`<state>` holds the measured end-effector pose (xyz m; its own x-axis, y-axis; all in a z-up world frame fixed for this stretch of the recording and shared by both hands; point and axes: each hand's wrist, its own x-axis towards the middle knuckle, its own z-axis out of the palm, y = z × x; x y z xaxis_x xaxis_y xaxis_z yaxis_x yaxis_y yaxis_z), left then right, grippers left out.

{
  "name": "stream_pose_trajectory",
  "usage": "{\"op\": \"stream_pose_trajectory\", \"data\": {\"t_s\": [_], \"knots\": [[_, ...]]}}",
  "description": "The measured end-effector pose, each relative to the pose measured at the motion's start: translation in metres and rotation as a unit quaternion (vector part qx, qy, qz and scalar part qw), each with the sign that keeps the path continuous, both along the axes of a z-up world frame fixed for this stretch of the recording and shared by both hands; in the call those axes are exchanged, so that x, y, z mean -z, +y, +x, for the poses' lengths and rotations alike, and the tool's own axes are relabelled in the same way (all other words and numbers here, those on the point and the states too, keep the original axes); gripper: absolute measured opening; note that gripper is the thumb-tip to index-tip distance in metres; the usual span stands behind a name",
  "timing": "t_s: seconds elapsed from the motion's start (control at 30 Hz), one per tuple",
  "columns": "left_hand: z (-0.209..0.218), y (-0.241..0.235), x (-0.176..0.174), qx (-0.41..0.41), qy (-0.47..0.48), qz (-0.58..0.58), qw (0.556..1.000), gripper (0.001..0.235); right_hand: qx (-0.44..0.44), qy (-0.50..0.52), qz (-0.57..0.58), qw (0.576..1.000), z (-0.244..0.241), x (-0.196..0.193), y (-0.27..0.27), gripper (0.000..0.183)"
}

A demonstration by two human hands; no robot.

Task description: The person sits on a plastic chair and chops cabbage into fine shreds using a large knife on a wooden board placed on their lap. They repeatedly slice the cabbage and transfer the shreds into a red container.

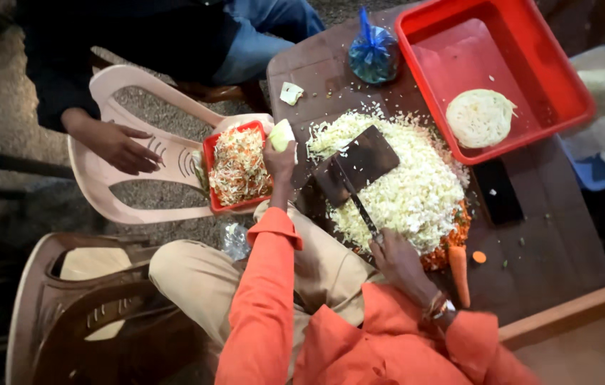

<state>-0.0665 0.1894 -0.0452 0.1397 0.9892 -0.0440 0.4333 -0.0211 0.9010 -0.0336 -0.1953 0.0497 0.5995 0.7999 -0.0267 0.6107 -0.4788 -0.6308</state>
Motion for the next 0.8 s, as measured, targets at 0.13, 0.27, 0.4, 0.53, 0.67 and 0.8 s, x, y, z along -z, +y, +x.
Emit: {"op": "stream_pose_trajectory", "data": {"t_s": [0.13,0.27,0.4,0.53,0.67,0.8], "knots": [[-0.026,0.012,0.030,0.016,-0.183,-0.092,0.979,0.045,0.076,0.071,-0.074,0.992,0.009,-0.007,0.012,0.041],[-0.041,0.022,0.027,0.005,-0.372,-0.254,0.893,0.041,0.113,0.063,-0.104,0.986,0.013,-0.017,0.015,0.042],[-0.057,0.009,-0.004,0.114,-0.490,-0.347,0.791,0.050,0.130,0.077,-0.076,0.986,0.011,-0.021,0.012,0.043],[-0.053,-0.021,-0.042,0.214,-0.463,-0.344,0.788,0.055,0.140,0.118,-0.085,0.979,0.006,-0.023,0.007,0.044],[-0.026,-0.052,-0.061,0.253,-0.384,-0.267,0.847,0.070,0.130,0.113,-0.044,0.984,0.009,-0.016,0.007,0.038],[0.001,-0.079,-0.064,0.361,-0.150,-0.030,0.920,0.088,0.095,0.001,0.002,0.995,0.016,-0.004,0.002,0.033]]}}
